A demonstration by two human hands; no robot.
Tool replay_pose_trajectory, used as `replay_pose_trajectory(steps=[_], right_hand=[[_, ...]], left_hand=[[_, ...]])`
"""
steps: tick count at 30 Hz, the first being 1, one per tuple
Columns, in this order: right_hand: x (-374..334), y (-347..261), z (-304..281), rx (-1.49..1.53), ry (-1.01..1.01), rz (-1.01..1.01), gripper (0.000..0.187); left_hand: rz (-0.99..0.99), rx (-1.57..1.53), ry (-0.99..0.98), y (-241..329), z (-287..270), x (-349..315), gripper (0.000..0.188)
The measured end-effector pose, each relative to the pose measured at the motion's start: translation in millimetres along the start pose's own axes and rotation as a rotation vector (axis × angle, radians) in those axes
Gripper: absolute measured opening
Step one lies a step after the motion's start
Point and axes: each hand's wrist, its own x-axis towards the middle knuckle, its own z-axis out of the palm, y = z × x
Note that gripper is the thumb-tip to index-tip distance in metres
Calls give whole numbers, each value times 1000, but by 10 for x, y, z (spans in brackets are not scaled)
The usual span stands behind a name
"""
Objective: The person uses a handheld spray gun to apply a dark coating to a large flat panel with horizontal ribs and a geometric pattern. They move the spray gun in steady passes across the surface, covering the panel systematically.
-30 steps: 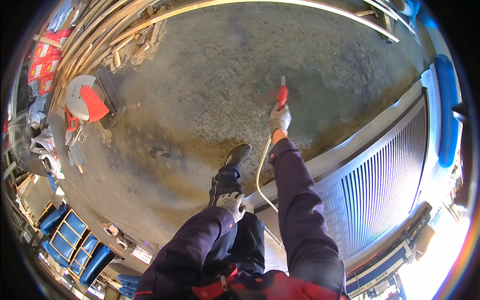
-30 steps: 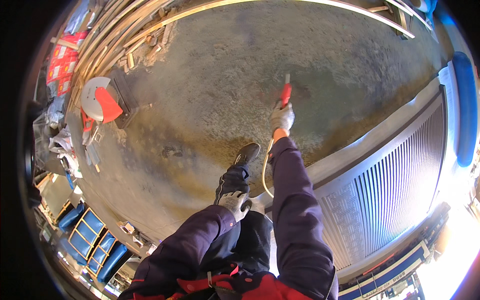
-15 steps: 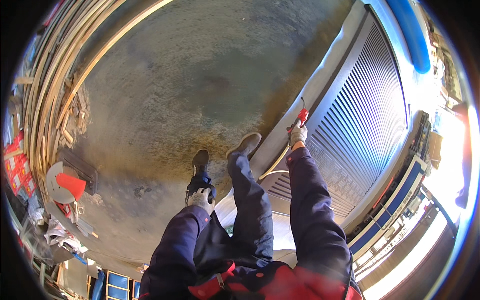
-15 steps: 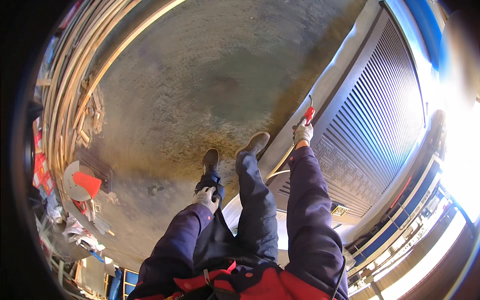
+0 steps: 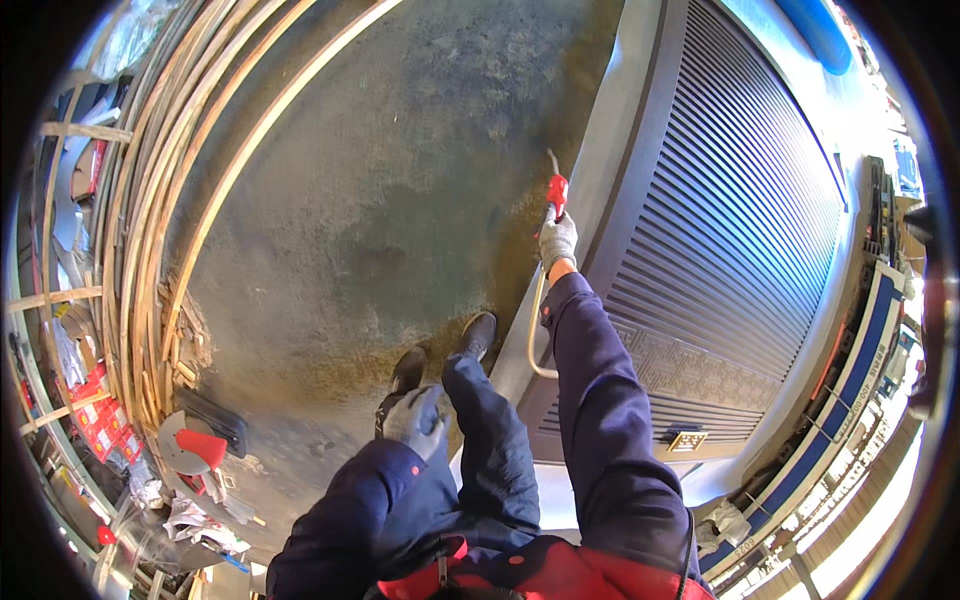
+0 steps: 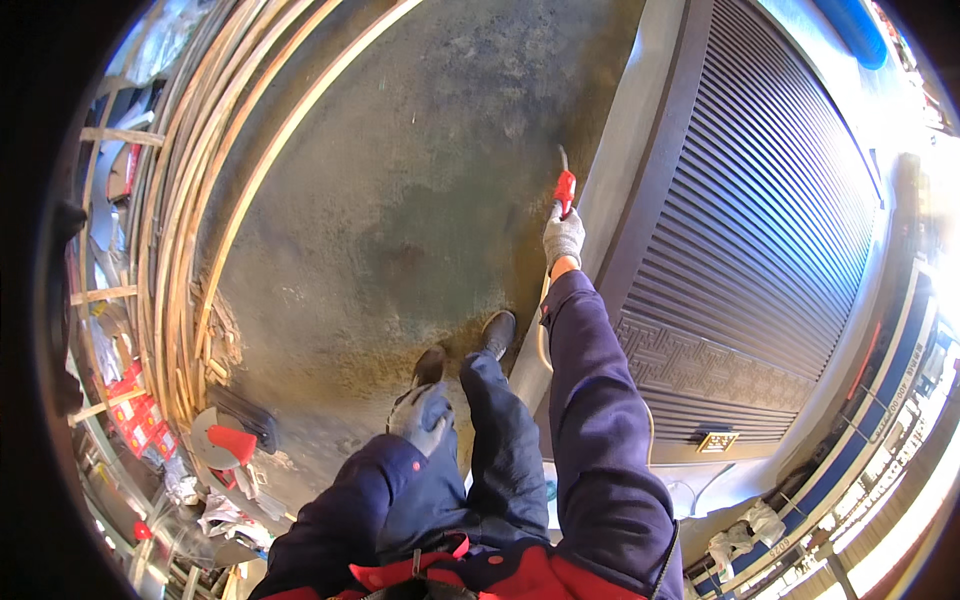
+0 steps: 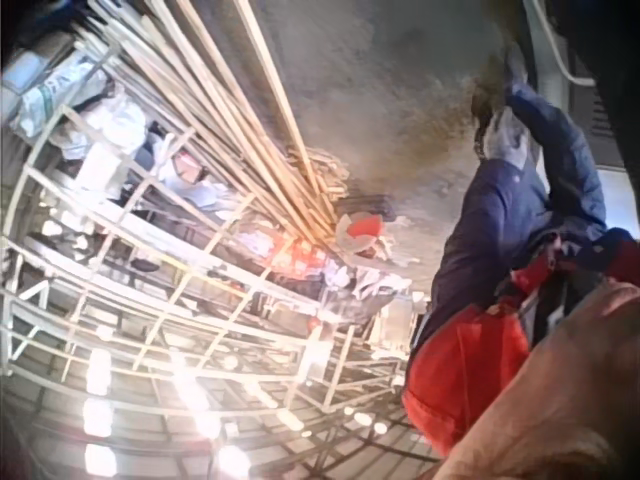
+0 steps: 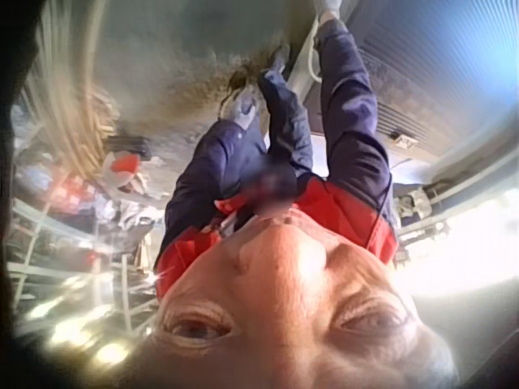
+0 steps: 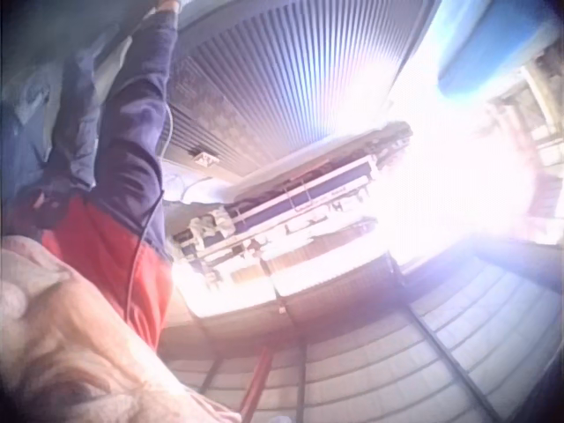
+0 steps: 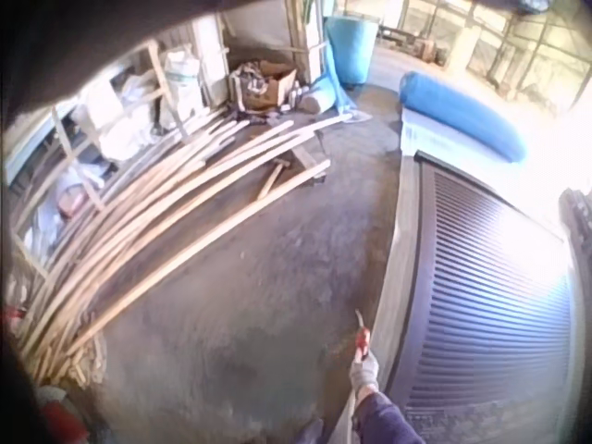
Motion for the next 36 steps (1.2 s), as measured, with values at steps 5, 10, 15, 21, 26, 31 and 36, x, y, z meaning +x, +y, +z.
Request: replay_pose_trajectory(steps=[5,10,15,21,26,31,36], right_hand=[[563,-453,-141,6,-65,9,44],[1002,-1067,-154,3,-192,-122,42],[1336,-1413,-288,-284,-409,-313,40],[1837,-1434,-675,-11,-35,-90,37],[1641,-1299,-634,-6,-327,-170,37],[949,-544,-1172,256,-586,-201,42],[-244,1673,-2582,714,-149,421,39]], left_hand=[[178,224,-142,826,-169,467,54],[206,475,-352,1221,-3,1440,56],[123,567,-442,1332,-284,2007,56],[108,664,-573,1532,-360,2391,55],[116,690,-619,1678,-358,2679,54],[64,815,-706,1776,-245,2912,55],[31,783,-717,1857,-99,3027,56]])
